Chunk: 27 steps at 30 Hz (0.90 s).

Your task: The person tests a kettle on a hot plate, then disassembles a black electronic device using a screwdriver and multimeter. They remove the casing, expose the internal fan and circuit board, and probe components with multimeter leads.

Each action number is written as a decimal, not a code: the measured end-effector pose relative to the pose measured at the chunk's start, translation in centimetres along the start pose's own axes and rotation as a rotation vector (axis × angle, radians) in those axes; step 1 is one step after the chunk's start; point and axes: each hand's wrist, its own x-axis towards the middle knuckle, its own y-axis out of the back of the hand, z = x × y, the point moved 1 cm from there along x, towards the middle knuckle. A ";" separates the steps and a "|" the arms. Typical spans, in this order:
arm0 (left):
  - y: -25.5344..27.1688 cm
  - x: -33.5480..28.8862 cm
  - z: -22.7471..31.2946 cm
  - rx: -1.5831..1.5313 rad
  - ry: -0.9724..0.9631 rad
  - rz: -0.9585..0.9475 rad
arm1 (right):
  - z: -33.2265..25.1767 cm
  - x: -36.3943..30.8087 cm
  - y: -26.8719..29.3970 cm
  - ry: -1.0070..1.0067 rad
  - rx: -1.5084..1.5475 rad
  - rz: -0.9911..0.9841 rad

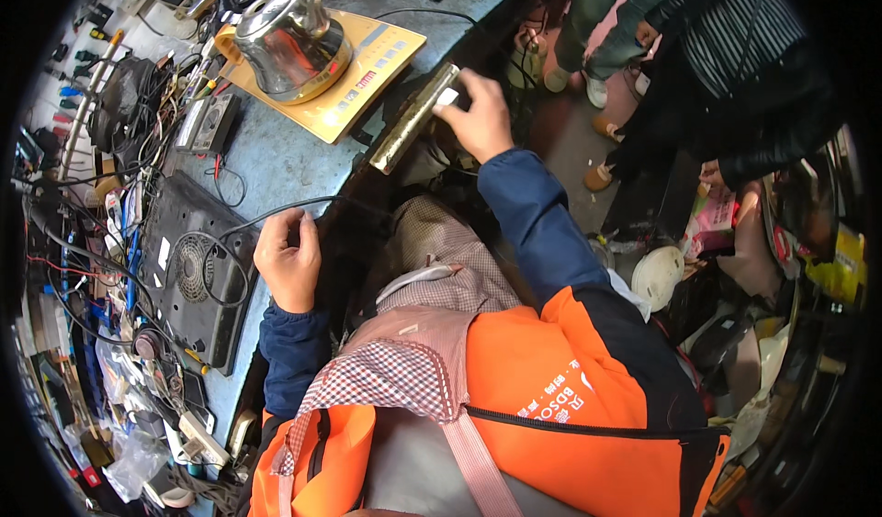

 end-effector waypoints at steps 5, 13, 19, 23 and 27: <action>0.1 -0.1 -0.2 0.019 0.008 0.005 | -4.1 7.3 0.5 -0.234 0.965 0.023; -0.1 -0.1 -0.1 0.043 0.033 0.011 | -5.1 11.3 -4.1 -0.438 1.306 -0.283; -0.2 0.0 0.0 0.062 0.049 -0.013 | -4.9 11.0 -3.9 -0.417 1.156 -0.266; 0.0 -0.1 0.2 0.066 0.048 -0.016 | -5.0 10.8 -4.2 -0.397 1.139 -0.258; 0.1 -0.1 0.3 0.076 0.043 -0.030 | -5.1 10.8 -4.1 -0.388 1.116 -0.261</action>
